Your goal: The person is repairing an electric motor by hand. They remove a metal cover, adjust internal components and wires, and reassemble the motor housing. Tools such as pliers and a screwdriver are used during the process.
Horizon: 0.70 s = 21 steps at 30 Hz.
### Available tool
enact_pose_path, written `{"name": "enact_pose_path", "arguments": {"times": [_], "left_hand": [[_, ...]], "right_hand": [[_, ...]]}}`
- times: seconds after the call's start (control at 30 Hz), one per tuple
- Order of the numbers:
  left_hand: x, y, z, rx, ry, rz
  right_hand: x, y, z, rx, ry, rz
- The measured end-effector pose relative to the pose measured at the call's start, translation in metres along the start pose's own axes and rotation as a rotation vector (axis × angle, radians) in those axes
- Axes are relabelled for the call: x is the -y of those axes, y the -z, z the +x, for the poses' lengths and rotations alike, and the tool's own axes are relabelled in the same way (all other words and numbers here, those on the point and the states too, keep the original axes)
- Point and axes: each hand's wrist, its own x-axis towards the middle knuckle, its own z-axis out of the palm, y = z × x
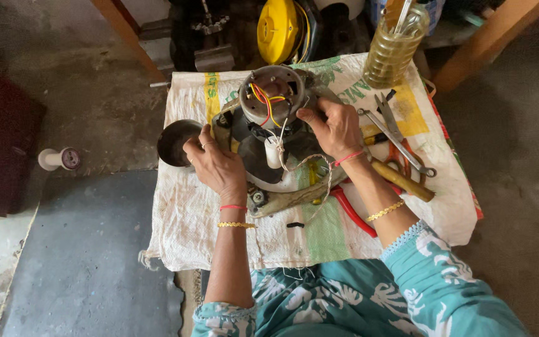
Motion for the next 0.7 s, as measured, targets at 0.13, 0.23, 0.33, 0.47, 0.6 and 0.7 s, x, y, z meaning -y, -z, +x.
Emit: {"name": "enact_pose_path", "arguments": {"times": [0.13, 0.23, 0.33, 0.47, 0.6, 0.7], "left_hand": [[-0.002, 0.003, 0.0, 0.011, -0.016, -0.008], [-0.001, 0.003, 0.001, 0.0, -0.023, -0.014], [0.0, 0.002, 0.0, -0.001, -0.024, -0.024], [0.002, 0.001, 0.0, 0.039, 0.001, -0.021], [0.003, 0.0, 0.001, 0.02, -0.025, -0.015], [0.003, -0.001, 0.002, 0.016, -0.034, -0.012]], "right_hand": [[-0.009, 0.0, 0.004, 0.01, -0.054, 0.162], [-0.017, -0.004, 0.01, -0.002, -0.138, 0.182], [-0.027, -0.008, 0.01, -0.061, -0.106, 0.187], [-0.04, -0.016, 0.013, -0.143, -0.129, 0.122], [-0.052, -0.024, 0.02, -0.241, -0.196, 0.04], [-0.064, -0.025, 0.024, -0.299, -0.305, -0.056]]}}
